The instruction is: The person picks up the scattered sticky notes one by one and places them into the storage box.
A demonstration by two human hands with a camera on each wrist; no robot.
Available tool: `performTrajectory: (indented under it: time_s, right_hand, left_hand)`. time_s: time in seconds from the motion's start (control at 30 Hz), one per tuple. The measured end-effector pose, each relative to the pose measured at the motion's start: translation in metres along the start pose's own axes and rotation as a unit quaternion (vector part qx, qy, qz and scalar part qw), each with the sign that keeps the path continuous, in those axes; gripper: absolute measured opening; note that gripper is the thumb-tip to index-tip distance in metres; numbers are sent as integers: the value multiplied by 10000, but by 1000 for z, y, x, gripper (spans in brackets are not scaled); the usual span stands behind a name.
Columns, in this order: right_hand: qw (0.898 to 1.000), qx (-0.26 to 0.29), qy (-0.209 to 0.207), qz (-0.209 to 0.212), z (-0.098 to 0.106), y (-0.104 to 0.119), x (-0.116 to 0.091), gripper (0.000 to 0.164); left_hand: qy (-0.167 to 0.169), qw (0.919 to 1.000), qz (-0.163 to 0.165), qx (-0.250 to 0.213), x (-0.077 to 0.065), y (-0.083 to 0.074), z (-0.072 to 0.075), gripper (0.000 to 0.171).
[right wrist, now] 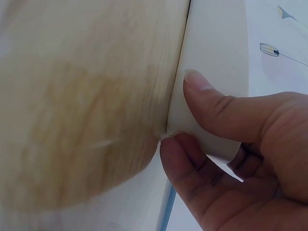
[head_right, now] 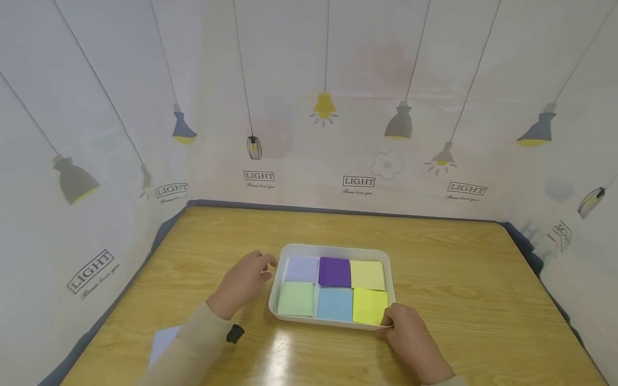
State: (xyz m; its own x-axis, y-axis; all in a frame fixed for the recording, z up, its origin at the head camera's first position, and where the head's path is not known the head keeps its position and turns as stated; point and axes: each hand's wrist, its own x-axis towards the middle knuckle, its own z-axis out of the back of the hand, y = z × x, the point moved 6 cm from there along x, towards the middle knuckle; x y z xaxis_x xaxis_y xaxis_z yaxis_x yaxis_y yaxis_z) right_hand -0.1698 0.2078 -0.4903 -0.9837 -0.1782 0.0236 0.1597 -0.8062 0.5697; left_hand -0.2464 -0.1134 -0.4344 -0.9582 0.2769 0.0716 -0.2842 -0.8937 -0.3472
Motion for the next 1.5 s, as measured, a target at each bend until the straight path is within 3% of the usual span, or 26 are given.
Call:
performTrajectory:
  time_s: [0.57,0.9,1.23,1.5]
  right_hand:
    - [10000,-56,-47,-22,0,1,0,22]
    - [10000,7,-54,-7,-1,0,0,21]
    - [10000,15,-30,-40,1,2,0,21]
    - [10000,0,-50,2,0,2,-1,21]
  left_hand:
    - [-27,9987,503,-66,-52,48,11,17]
    - [440,9924,1134,-198,-85,96,4,17]
    - [738,9864,1462,-131,-114,136,7,24]
    - [831,9831,1623,-175,-122,153,4,39]
